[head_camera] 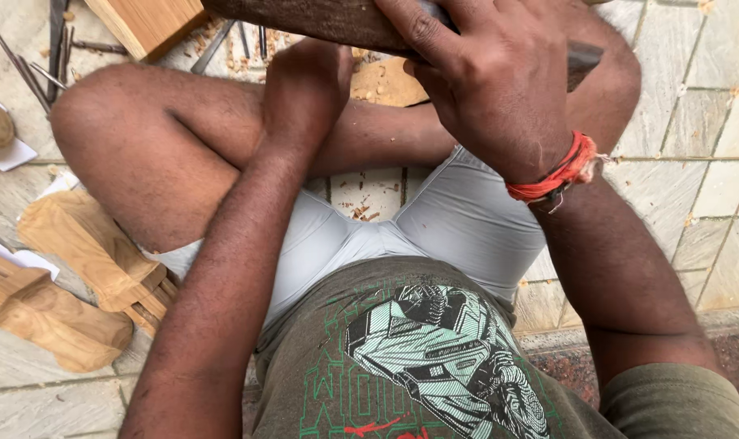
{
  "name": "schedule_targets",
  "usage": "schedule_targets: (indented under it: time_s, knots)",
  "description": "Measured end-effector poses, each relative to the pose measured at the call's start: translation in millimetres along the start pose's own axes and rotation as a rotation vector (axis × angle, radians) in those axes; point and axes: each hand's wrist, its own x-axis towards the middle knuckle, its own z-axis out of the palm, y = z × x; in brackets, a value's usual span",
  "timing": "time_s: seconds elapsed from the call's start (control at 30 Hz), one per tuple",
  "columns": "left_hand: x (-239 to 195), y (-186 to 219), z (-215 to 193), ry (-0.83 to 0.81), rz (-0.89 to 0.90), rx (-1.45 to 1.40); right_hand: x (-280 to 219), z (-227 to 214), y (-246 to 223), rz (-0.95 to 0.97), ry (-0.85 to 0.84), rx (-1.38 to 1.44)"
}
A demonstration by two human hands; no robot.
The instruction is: The person sits cross-legged on a tiled floor and carves a small wooden piece using a chisel and a wooden mallet. They repeatedly position the chisel and strike it to shape the wood, with wood shavings accumulating around the work area.
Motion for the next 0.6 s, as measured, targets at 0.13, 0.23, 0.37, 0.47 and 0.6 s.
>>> schedule_targets:
  time_s: [0.13,0.23,0.37,0.47,0.6]
  knots:
    - [-9.0,2.9,2.2,0.014,-0.069,-0.139,-11.6,-1.0,-0.6,0.019,-0.011,0.025]
    - [-8.3,4.2,-0.5,-0.084,-0.096,-0.160,-19.6,-1.9,-2.2,0.133,-0.204,-0.024]
    - [-7.9,17.6,-15.3,-0.177,-0.192,-0.307,-34.7,-14.9,-1.9,0.407,-0.178,0.166]
    - [-20.5,30.9,-22.6,-0.119,-0.177,-0.220,-65.5,-30.7,5.7,0.287,0.163,0.399]
    - [-27.6,39.7,-30.1,0.190,-0.271,-0.709,-130.8,-55.9,-13.8,0.897,0.273,0.956]
